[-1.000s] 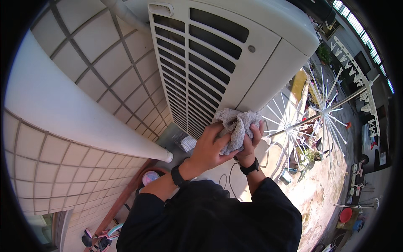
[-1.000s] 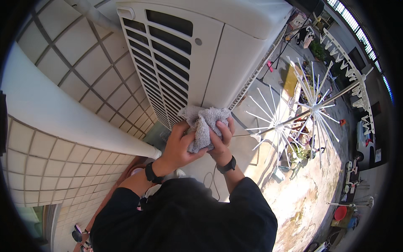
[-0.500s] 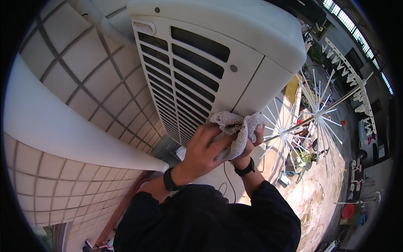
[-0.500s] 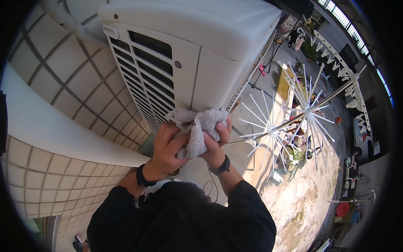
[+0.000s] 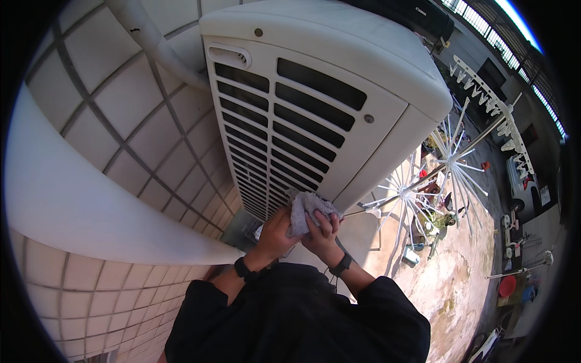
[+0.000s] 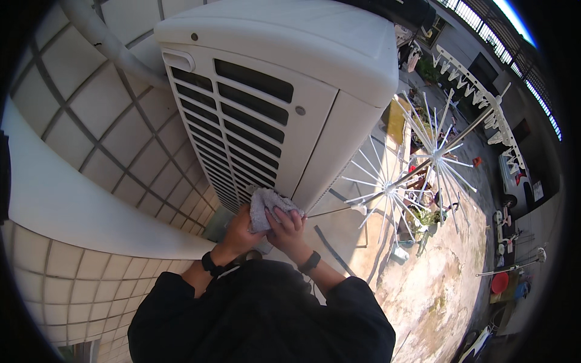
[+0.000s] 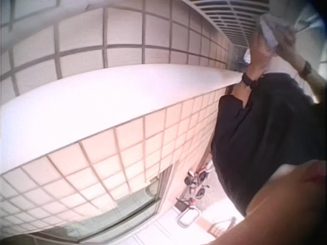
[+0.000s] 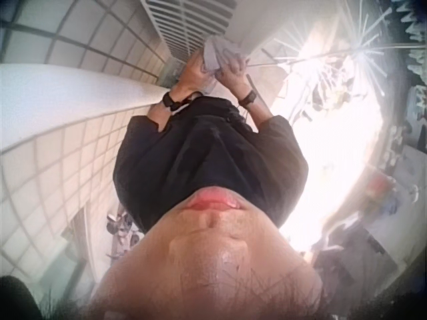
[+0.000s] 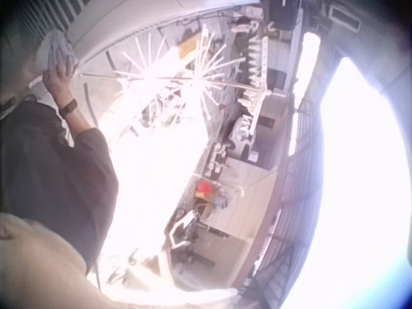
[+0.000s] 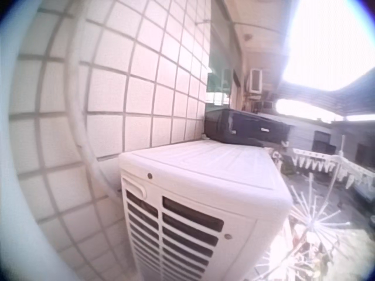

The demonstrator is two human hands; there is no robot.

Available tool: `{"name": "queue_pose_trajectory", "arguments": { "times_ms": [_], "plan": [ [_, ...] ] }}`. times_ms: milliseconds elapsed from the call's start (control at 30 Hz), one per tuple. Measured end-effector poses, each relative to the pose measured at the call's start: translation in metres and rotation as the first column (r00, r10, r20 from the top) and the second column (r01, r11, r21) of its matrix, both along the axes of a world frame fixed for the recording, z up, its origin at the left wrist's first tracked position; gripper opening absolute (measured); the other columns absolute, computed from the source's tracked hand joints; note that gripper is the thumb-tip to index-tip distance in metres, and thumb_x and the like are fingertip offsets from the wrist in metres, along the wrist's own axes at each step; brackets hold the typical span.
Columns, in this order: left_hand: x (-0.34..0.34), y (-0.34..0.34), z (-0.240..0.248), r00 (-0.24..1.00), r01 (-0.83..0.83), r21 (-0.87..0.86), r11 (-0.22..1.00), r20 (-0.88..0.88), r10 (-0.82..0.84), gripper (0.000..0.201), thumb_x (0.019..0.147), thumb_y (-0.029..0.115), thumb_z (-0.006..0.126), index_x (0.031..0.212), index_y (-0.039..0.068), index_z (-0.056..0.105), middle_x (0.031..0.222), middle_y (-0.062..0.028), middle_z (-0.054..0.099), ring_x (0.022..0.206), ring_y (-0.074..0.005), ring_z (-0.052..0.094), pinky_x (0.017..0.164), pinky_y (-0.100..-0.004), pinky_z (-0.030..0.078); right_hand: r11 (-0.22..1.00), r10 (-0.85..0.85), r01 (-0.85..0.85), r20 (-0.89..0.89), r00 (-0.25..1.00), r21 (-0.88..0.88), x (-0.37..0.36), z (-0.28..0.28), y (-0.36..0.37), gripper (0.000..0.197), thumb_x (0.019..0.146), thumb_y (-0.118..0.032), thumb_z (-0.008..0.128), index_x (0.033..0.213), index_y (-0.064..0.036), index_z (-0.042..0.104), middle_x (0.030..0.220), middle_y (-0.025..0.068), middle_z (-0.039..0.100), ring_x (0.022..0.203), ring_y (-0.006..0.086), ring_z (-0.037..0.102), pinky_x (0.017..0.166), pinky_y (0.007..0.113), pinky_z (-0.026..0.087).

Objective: The person cleans outdoor balcony fixtures by wiping the tiled wall, window frame, railing, air conditioner unit, and clothes drying rack with a cloth.

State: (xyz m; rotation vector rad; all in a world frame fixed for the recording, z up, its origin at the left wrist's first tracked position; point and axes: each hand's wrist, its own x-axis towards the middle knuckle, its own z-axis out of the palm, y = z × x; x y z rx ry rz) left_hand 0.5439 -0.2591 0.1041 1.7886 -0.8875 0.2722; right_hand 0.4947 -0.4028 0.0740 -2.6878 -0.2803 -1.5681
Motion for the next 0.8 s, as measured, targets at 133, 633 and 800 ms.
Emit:
{"name": "queue_pose_trajectory", "arguments": {
  "times_ms": [133,633,800],
  "plan": [
    [0.016,0.011,0.003,0.993,-0.108,-0.144,0.984,-0.071,0.099,0.05,0.063,0.004,0.071,0.108,-0.002,0.051,0.099,-0.0168,0.054,0.088,-0.0355,0.056,0.076,-0.0368,0.047,1.0,0.017,-0.017,-0.194,0.981,0.003,0.022,0.051,0.033,0.049,0.067,-0.017,0.061,0.115,-0.021,0.058,0.126,-0.0029,0.048,0.117,0.0198,0.042,0.093,0.041,0.029],
    [-0.013,-0.026,0.044,0.979,0.196,-0.21,0.958,-0.015,-0.203,0.049,0.06,0.007,0.073,0.104,0.0,0.054,0.1,-0.0162,0.054,0.09,-0.0351,0.055,0.076,-0.0379,0.047,0.975,-0.156,0.145,0.055,0.986,0.17,-0.03,0.042,0.008,0.034,0.071,-0.014,0.064,0.104,-0.007,0.057,0.124,0.015,0.043,0.119,0.0387,0.04,0.103,0.051,0.025],
    [-0.006,-0.031,0.033,0.961,0.221,-0.088,0.971,0.188,-0.201,0.044,0.058,0.006,0.073,0.098,-0.003,0.056,0.095,-0.0178,0.055,0.084,-0.0345,0.057,0.07,-0.0366,0.049,0.958,-0.206,0.163,0.175,0.963,0.234,-0.017,-0.007,0.002,0.038,0.077,-0.017,0.062,0.111,-0.0047,0.05,0.13,0.016,0.031,0.122,0.0417,0.032,0.1,0.052,0.028]
  ]
}}
